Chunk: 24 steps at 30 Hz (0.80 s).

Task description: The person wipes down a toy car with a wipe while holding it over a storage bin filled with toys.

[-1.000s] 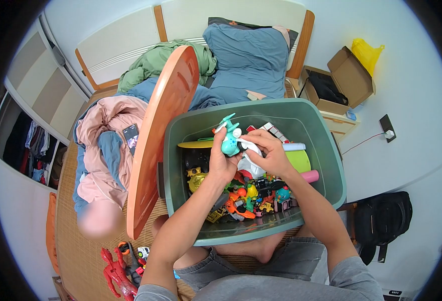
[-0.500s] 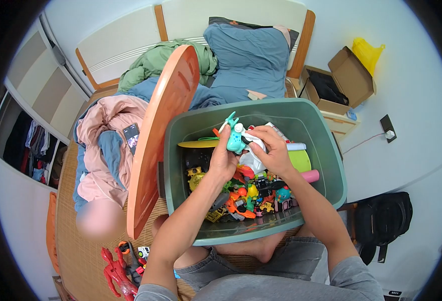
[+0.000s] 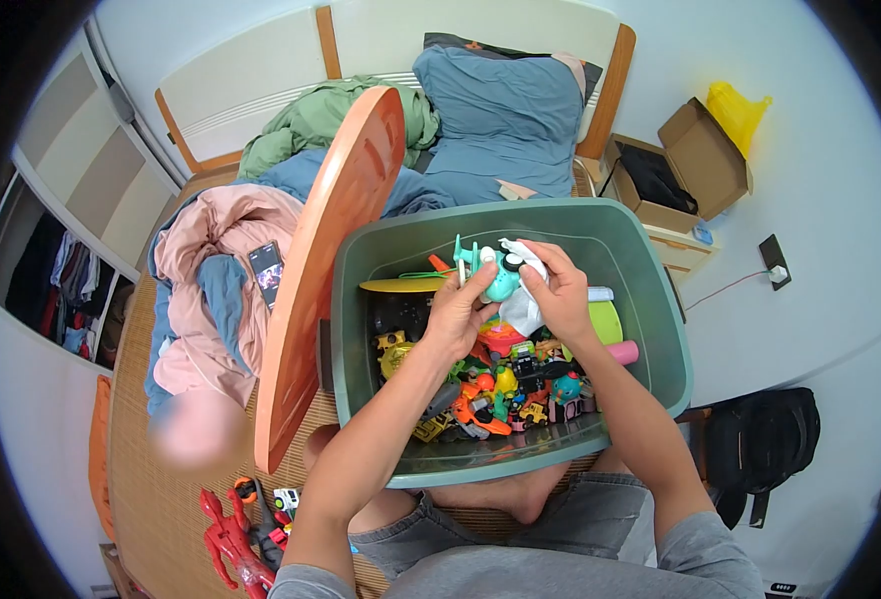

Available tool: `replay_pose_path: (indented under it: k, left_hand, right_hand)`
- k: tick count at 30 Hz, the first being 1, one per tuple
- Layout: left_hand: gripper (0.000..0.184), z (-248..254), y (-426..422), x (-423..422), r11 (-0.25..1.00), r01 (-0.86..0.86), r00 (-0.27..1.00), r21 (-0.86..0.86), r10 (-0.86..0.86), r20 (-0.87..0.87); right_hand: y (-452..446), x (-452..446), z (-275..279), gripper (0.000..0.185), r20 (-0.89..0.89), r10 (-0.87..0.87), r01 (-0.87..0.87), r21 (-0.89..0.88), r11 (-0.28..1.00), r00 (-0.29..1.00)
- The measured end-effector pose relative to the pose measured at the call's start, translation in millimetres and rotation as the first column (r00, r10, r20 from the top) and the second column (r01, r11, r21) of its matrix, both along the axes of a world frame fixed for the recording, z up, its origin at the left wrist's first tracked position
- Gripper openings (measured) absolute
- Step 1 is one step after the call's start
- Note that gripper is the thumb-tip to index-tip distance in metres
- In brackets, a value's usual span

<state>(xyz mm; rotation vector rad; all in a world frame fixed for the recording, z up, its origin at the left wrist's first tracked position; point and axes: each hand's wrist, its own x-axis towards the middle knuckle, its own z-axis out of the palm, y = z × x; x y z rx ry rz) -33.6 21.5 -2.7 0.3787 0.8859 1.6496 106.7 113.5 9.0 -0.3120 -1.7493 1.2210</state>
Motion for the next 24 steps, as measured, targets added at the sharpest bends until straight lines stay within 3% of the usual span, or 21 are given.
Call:
replay_pose_path:
  k: [6,12,16,17,24]
  left_hand:
    - [0.037,2.7,-1.5,3.7,1.000,0.025,0.996,-0.017,-0.023,0.090]
    - [0.035,2.7,-1.1,8.4,0.997,0.008,0.997,0.076,-0.014,0.074]
    - [0.035,-0.2,0.5,4.4,0.999,0.005,0.995,0.042,-0.010,0.100]
    - [0.036,0.6,-0.4,5.3,0.999,-0.017,0.998,0.037,0.015,0.067]
    - [0.040,-2.0,1.6,5.4,0.996,-0.090,0.995,-0.015,0.089,-0.046]
  right_hand:
    - [2.0,0.5,-1.9,0.031,0.073,-0.026,0.031,-0.068,0.997,0.997]
    - [0.2,-0.8,-3.2,0.030,0.107,-0.080,0.080,0.005,0.997,0.991]
    - [-3.1,-1.6,-0.5,0.034,0.190,-0.117,0.095,0.122,0.988,0.975]
    - [-3.5,-1.8,0.1,0.035,0.197,-0.130,0.094,0.180,0.979,0.972]
    - [-5.2,0.3,-3.9,0.033,0.235,-0.185,0.158,0.128,0.979,0.954]
